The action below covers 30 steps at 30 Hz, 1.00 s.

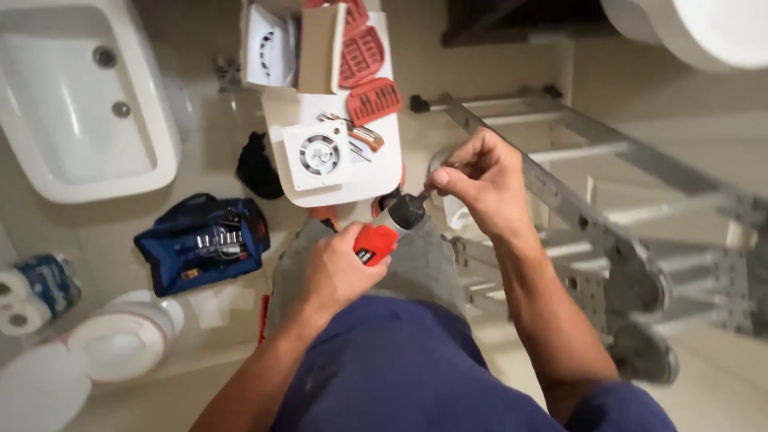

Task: Preparing a bathroom exhaust fan for installation by unboxing components and selecting tools

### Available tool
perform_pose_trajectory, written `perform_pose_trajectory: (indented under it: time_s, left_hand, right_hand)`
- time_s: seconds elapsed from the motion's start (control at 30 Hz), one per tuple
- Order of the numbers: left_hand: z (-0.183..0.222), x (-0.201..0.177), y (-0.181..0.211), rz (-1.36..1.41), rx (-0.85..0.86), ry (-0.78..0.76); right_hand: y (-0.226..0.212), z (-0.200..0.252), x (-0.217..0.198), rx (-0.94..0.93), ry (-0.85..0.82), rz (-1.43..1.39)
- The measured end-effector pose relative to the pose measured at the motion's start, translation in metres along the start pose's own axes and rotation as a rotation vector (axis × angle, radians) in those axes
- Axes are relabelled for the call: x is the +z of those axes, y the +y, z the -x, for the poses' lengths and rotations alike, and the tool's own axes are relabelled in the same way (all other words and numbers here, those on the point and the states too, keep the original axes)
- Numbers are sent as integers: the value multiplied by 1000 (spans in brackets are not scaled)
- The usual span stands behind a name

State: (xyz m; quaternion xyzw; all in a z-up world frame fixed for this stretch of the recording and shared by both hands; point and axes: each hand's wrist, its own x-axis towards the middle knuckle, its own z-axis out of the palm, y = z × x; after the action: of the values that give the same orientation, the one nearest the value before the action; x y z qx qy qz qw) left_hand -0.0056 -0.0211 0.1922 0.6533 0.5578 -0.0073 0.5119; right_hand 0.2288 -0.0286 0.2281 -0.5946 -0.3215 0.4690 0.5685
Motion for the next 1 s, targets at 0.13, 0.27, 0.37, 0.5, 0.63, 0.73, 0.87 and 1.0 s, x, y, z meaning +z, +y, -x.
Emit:
perform_pose_trajectory:
  time_s: [0.13, 0.27, 0.37, 0.5, 0.63, 0.73, 0.87, 1.0]
  left_hand:
    - [15, -10, 1, -63, 59, -34]
    - [29, -10, 8, -108, 157, -64]
    - [41, -10, 18, -97, 116, -233]
    - [44, 17, 20, 269, 103, -342]
    - [70, 22, 42, 417, 90, -483]
    - [71, 65, 7, 972, 9, -659]
    - [85, 73, 35, 1321, -258, -590]
    - [69, 109, 18, 1605, -124, -674]
  right_hand:
    - [-5, 40, -4, -11, 96, 54]
    - [18, 83, -10, 7, 187, 31]
    - [1, 115, 9, -69, 140, 32]
    - [48, 161, 20, 51, 15, -84]
    - [53, 182, 31, 199, 147, -368]
    - [50, 196, 23, 169, 280, -516]
    - [88, 215, -26, 131, 431, -588]
    - [53, 234, -53, 43, 480, -511]
